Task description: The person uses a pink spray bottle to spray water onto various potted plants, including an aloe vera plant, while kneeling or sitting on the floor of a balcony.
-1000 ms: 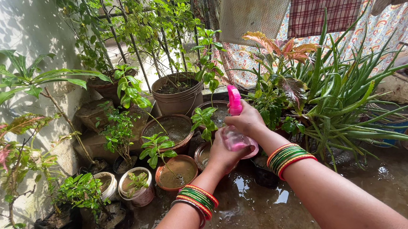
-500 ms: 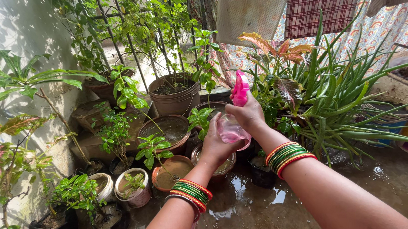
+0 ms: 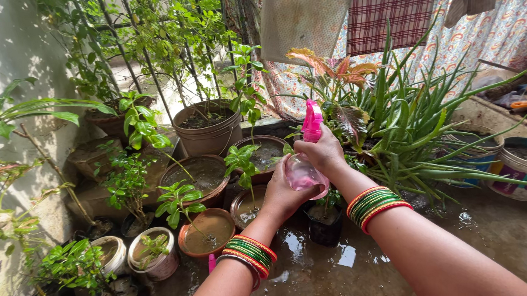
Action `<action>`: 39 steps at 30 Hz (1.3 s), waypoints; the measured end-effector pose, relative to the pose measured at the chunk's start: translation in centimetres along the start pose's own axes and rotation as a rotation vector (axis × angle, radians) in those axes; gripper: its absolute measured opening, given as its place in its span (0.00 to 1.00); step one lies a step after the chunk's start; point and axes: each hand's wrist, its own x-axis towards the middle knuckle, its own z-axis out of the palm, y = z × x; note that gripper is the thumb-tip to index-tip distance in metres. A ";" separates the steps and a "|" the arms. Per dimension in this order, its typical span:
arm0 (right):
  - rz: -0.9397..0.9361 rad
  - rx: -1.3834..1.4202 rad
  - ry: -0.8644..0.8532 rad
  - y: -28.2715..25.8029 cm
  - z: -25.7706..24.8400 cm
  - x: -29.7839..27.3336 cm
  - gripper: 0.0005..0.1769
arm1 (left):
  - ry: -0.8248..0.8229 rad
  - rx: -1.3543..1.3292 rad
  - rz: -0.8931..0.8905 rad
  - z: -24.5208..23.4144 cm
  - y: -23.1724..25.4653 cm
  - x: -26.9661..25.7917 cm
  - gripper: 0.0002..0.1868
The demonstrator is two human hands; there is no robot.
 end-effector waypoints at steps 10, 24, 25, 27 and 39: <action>0.089 -0.124 0.033 1.2 -1.7 0.1 0.32 | -0.060 -0.031 0.001 2.4 -0.6 0.6 0.65; 0.027 -0.117 0.204 3.2 -2.2 1.1 0.35 | -0.031 0.157 0.011 3.8 -1.0 1.0 0.66; 0.028 -0.117 0.205 3.1 -2.3 1.0 0.35 | -0.032 0.157 0.011 3.8 -0.7 0.9 0.66; 0.086 -0.125 0.182 2.6 -2.6 0.8 0.31 | -0.012 0.182 -0.003 3.7 -0.1 0.8 0.64; 0.146 -0.230 0.348 3.7 -2.8 1.8 0.41 | 0.008 0.111 0.068 4.0 1.0 0.3 0.55</action>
